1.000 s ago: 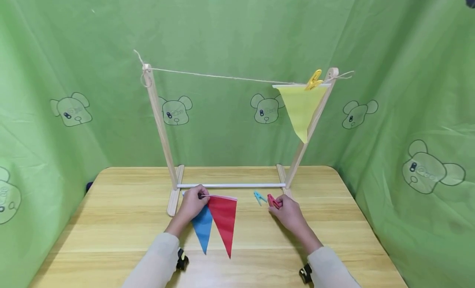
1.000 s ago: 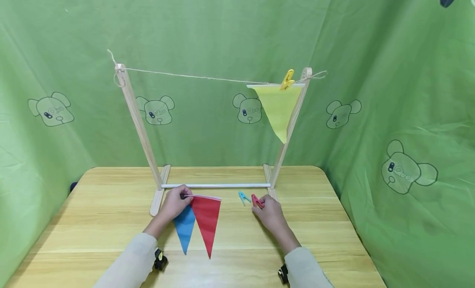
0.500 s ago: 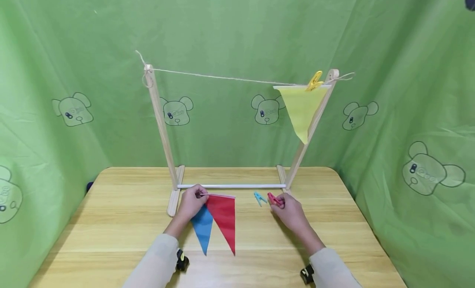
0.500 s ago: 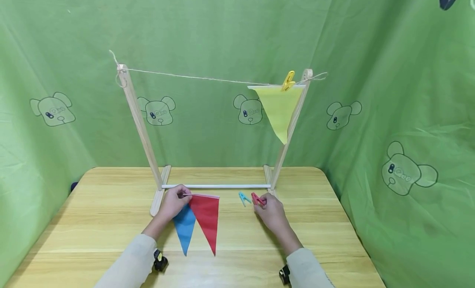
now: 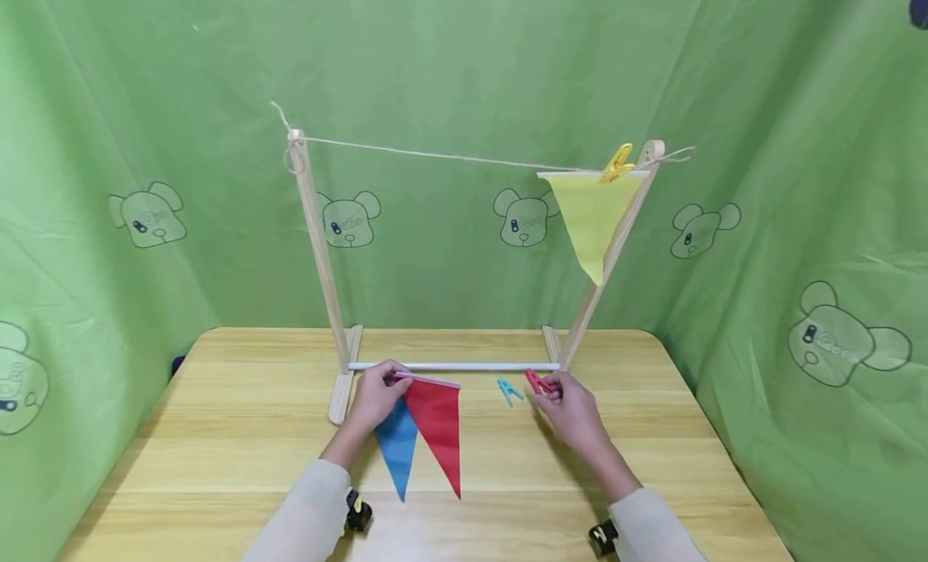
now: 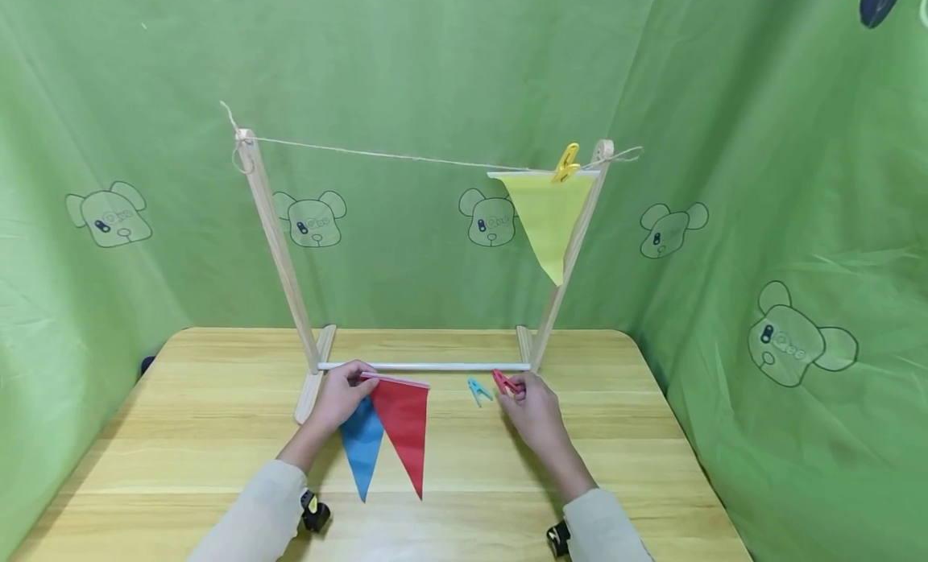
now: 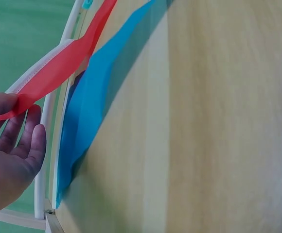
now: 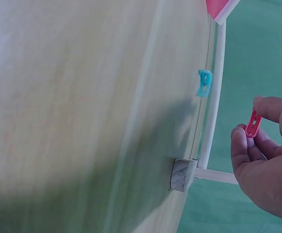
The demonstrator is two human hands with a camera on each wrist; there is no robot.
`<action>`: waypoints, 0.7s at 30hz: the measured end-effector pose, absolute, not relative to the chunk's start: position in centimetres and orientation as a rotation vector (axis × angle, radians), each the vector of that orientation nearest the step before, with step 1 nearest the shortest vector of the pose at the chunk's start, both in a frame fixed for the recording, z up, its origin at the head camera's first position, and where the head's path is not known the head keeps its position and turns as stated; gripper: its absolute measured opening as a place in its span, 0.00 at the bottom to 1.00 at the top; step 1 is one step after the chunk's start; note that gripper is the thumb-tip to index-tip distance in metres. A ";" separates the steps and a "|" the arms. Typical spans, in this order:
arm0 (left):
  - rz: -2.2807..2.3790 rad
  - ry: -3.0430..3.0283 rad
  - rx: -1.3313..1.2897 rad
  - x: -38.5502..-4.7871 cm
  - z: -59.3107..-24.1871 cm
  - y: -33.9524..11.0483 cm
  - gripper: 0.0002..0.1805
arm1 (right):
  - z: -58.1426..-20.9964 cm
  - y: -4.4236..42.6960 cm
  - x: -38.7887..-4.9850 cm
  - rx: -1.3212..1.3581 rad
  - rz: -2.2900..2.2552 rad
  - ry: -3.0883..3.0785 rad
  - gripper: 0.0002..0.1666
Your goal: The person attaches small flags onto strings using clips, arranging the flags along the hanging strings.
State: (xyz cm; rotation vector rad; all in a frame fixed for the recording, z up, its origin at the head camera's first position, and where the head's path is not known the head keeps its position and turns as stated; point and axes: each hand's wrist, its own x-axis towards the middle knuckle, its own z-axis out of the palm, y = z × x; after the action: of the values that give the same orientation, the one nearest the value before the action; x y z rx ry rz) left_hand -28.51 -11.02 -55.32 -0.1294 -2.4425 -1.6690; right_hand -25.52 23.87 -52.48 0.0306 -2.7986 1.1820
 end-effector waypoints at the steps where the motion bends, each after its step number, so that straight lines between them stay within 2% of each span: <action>1: -1.674 -2.437 -0.132 -28.5 -55.3 -11.0 0.03 | -52.4 23.9 -25.5 0.027 1.189 -2.795 0.20; 21: -1.907 -2.296 -0.050 -28.3 -54.8 -10.6 0.04 | -51.3 23.5 -25.5 0.089 1.255 -2.706 0.20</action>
State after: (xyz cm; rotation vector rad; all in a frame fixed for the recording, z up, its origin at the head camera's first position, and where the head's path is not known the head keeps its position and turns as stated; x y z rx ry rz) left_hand -28.33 -10.62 -54.81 -0.0503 -2.2964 -1.9071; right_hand -25.49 23.54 -51.25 0.0886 -2.7059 1.2551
